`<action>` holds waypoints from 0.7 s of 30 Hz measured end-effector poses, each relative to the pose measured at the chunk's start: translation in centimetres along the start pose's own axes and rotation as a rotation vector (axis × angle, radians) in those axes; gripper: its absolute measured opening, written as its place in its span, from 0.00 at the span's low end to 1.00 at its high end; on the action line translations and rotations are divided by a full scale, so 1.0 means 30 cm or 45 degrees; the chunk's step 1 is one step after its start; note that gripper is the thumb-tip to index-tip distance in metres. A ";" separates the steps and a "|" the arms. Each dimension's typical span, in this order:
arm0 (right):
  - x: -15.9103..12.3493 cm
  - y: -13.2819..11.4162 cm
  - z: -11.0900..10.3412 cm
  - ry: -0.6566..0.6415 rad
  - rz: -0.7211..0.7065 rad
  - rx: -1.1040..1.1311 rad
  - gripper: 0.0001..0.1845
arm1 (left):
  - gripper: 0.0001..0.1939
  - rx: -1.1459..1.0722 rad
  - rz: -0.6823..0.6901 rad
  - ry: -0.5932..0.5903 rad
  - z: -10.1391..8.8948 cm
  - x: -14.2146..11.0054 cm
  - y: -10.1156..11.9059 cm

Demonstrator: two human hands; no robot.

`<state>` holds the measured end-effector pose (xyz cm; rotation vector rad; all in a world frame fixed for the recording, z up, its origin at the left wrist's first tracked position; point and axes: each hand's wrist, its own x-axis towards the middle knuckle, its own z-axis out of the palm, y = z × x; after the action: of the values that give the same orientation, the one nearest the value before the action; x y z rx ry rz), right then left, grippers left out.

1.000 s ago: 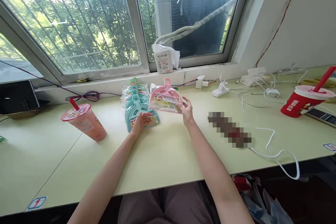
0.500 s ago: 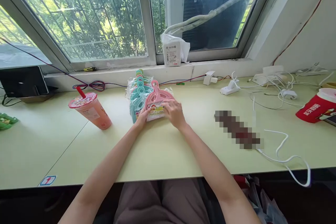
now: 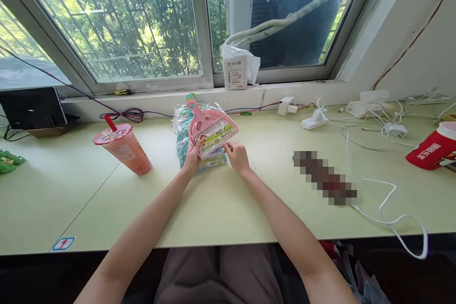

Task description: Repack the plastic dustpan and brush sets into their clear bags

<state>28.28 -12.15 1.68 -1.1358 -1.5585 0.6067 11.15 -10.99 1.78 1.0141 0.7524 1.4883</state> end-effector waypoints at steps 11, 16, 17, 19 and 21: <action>0.034 -0.012 -0.020 0.140 0.260 0.974 0.22 | 0.32 0.039 -0.059 -0.127 0.032 -0.053 0.045; 0.029 -0.022 -0.014 -0.010 0.323 1.136 0.27 | 0.32 -0.023 -0.048 -0.017 0.046 -0.051 0.040; 0.028 -0.024 -0.013 -0.020 0.314 1.141 0.28 | 0.32 -0.012 -0.045 -0.026 0.047 -0.050 0.039; 0.026 -0.027 -0.013 -0.025 0.312 1.117 0.31 | 0.33 0.025 -0.044 -0.048 0.047 -0.052 0.038; 0.027 -0.028 -0.016 -0.034 0.328 1.094 0.31 | 0.35 0.072 -0.062 -0.057 0.049 -0.056 0.040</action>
<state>28.45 -11.88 2.90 -0.6538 -0.9832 1.3083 11.96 -12.96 3.18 1.0616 0.7854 1.4050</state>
